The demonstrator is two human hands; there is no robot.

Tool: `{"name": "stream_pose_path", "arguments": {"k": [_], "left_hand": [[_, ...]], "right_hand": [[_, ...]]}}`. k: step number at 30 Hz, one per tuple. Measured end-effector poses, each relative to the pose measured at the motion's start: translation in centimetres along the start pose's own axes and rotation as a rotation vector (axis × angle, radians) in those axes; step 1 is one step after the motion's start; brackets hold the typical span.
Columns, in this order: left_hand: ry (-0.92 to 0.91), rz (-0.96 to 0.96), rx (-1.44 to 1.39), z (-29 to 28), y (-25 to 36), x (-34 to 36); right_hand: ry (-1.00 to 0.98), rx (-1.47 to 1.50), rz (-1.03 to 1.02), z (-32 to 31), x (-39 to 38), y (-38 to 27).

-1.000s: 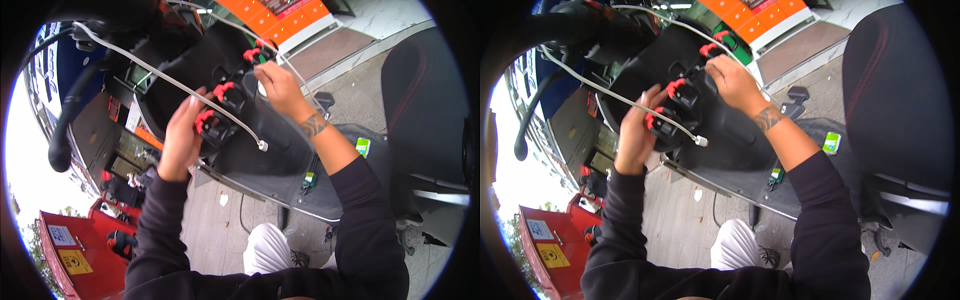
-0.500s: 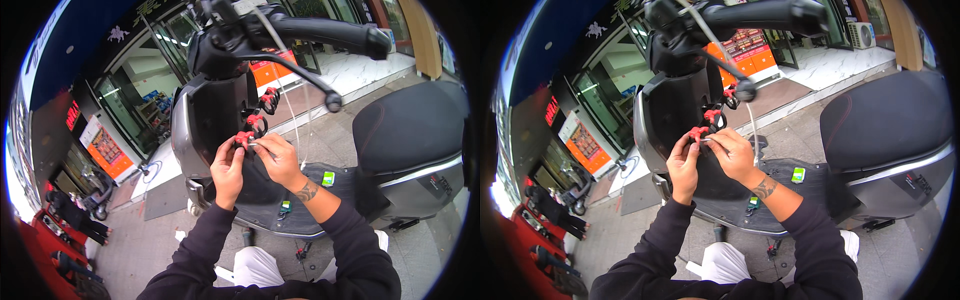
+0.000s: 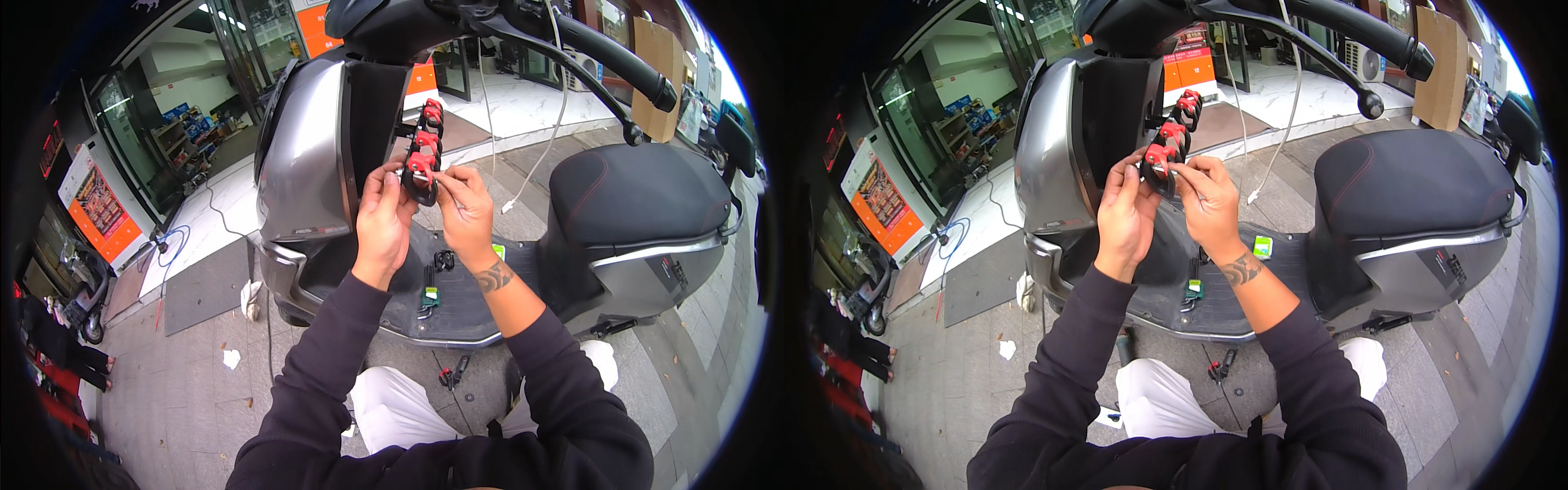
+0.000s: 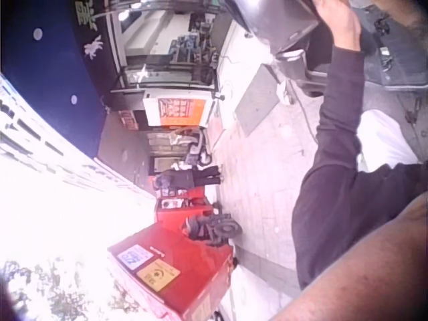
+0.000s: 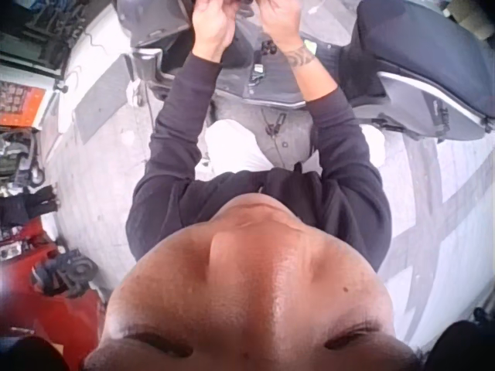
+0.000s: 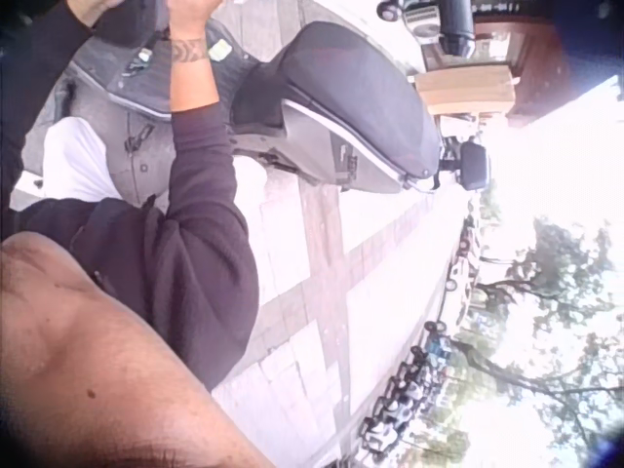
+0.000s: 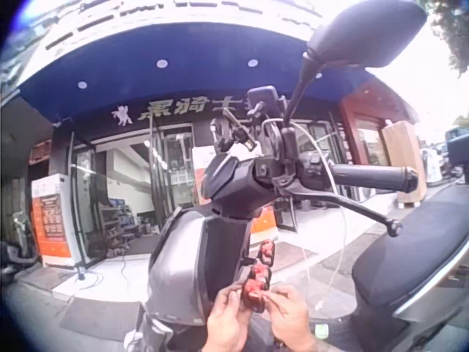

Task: The person installs a multi-slot phone holder onto the front panel of a scooter. They route a charging cable through the holder, then use an Allen key to tighten the mounting bolts and secure the accessory in place.

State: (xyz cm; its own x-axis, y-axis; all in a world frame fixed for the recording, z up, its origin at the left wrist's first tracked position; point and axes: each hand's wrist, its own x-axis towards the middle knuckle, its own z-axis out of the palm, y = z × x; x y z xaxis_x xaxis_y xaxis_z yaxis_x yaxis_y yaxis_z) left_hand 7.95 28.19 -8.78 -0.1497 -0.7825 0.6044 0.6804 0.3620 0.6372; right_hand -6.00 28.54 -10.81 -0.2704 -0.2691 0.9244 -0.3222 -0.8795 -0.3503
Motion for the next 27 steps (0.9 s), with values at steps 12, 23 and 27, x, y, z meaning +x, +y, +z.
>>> {"name": "stream_pose_path", "arguments": {"k": [12,23,27], "left_hand": [[0.013,0.043,-0.162,-0.3,-1.0,0.8],[0.001,0.021,-0.159,0.2,-0.6,0.6],[-0.013,0.009,-0.164,0.0,-0.9,0.6]], "right_hand": [[0.036,0.300,0.382,0.4,-0.8,0.4],[-0.077,0.156,0.489,0.5,-1.6,0.8],[-0.118,0.287,0.650,-0.1,-1.4,0.0]]}}
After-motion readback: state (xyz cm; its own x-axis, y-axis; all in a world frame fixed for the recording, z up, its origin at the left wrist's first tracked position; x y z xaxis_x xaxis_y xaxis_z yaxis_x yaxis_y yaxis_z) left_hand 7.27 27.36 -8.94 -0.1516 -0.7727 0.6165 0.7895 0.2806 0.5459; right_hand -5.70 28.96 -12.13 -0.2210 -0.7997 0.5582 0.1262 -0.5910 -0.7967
